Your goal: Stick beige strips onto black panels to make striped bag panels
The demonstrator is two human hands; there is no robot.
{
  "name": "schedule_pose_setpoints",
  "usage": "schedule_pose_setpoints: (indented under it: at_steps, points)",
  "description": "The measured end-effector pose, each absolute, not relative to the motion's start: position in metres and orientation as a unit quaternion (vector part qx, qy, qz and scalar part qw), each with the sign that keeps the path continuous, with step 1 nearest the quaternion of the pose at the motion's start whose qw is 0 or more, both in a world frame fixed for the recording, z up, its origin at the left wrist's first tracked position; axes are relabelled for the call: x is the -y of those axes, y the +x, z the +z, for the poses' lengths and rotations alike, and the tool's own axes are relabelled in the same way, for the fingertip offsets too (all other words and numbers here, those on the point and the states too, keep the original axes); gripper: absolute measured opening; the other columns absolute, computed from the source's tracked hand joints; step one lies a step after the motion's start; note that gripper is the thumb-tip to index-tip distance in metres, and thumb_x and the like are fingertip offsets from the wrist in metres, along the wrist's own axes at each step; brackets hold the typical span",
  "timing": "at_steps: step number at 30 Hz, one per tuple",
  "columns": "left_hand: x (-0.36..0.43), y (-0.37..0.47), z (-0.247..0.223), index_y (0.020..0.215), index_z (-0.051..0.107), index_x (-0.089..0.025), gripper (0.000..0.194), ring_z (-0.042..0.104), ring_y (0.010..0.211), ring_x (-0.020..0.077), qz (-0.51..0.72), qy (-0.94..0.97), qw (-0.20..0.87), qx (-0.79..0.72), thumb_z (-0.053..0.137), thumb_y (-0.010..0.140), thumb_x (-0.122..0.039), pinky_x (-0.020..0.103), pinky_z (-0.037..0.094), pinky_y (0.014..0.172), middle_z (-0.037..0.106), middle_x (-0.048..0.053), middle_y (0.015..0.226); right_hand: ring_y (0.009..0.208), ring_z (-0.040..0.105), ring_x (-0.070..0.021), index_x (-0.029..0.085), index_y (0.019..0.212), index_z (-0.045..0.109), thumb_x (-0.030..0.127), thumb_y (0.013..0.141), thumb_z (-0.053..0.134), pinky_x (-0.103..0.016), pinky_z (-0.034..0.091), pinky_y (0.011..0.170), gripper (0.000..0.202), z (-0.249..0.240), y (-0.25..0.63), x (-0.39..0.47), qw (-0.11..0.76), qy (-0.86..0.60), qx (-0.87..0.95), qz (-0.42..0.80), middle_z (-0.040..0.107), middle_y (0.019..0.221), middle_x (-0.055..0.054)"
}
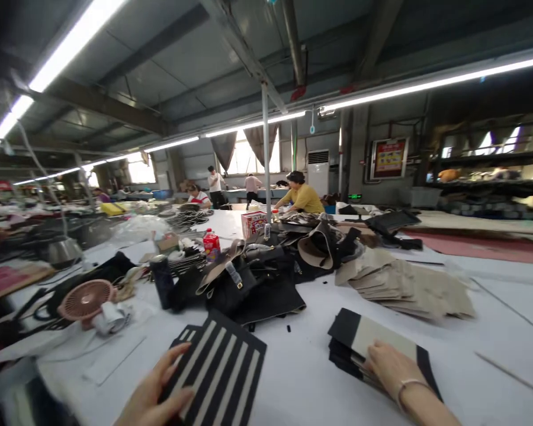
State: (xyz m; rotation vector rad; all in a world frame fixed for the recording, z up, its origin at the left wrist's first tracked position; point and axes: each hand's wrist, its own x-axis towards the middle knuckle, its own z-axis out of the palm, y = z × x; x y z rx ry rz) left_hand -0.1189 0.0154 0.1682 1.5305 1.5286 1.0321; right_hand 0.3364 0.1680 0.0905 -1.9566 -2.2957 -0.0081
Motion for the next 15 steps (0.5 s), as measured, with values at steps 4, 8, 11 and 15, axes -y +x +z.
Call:
schedule_pose_setpoints:
  at_steps: [4,8,11,15]
  points:
    - [-0.031,-0.188,0.174,0.127,0.034,-0.018,0.062,0.054,0.109,0.0268,0.372,0.556,0.253,-0.699,0.050,0.074,-0.047,0.040,0.042,0.094,0.062,0.008,0.111,0.079,0.066,-0.0246,0.019,0.080,0.067,0.005,0.081,0.033,-0.036,0.048,0.069,0.037,0.100,0.330,-0.158,0.064,-0.647,0.759,-0.019,0.068,0.084,-0.013]
    - [-0.043,-0.209,0.150,0.127,0.039,-0.014,0.066,0.037,0.126,0.0280,0.312,0.621,0.060,-0.717,0.048,0.073,-0.052,0.046,0.026,0.107,0.046,0.014,0.132,0.108,0.057,-0.0232,0.018,0.115,0.059,0.010,0.084,0.029,-0.037,0.046,0.091,0.043,0.117,0.302,-0.104,0.201,-0.596,0.775,-0.057,0.061,0.117,-0.012]
    - [-0.035,-0.172,0.149,0.128,0.041,-0.021,0.057,0.031,0.129,0.0230,0.307,0.682,0.044,-0.662,0.044,0.081,-0.052,0.043,0.023,0.110,0.042,0.006,0.137,0.123,0.044,-0.0207,0.025,0.124,0.053,0.014,0.085,0.033,-0.042,0.031,0.107,0.045,0.108,0.273,-0.050,0.209,-0.471,0.857,0.019,0.056,0.127,-0.005]
    - [-0.018,-0.077,0.148,0.127,0.046,-0.029,0.041,0.034,0.128,0.0217,0.216,0.798,0.139,-0.546,0.041,0.088,-0.041,0.039,0.029,0.107,0.040,0.001,0.139,0.119,0.048,-0.0255,0.025,0.111,0.063,0.022,0.082,0.044,-0.042,0.039,0.100,0.035,0.074,0.246,0.002,0.140,-0.372,0.894,0.207,0.061,0.120,-0.006]
